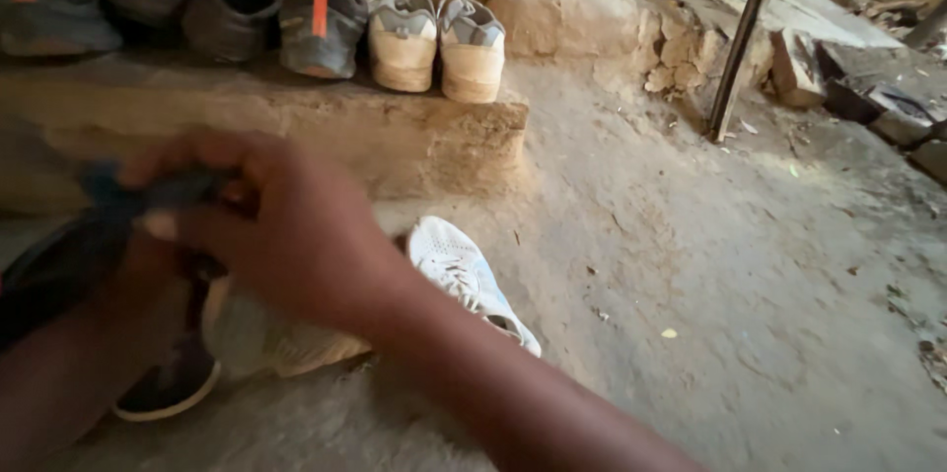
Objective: The person wipes the exterior and interior of a pair of white sneakers using a dark cloth. They handle the shoes one at a time, turning them over to clean different sides and the inside lining.
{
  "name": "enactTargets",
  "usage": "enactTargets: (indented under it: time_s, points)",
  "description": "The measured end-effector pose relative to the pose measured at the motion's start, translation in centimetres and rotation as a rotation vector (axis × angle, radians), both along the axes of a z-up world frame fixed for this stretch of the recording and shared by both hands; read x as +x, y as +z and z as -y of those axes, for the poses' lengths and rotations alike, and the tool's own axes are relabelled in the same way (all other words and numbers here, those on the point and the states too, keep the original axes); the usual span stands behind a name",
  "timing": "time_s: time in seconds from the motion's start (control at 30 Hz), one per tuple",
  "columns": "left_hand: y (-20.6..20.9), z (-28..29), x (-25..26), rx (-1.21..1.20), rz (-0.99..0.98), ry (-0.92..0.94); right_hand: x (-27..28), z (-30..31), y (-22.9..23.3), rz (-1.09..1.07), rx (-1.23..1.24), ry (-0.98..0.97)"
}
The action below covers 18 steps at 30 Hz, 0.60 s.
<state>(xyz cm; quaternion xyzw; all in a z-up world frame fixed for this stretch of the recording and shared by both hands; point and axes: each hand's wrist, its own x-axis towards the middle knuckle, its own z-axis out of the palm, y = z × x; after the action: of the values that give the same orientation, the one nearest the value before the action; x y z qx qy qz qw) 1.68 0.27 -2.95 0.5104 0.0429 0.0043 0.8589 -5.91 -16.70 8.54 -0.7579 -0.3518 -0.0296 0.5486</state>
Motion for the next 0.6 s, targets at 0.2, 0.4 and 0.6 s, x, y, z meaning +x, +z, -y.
enactTargets:
  time_s: [0.2,0.4,0.6]
  points:
    - [-3.1,-0.5,2.0,-0.090,0.211,-0.202,1.1,0.4,-1.2,-0.063,0.019,-0.129]
    - [3.9,3.2,-3.2,0.443,-0.191,0.076,4.9,4.0,-3.4,-0.485,0.282,-0.176]
    - [6.6,5.6,-6.2,0.747,0.193,0.196,6.0,7.1,-7.9,-0.705,0.107,-0.334]
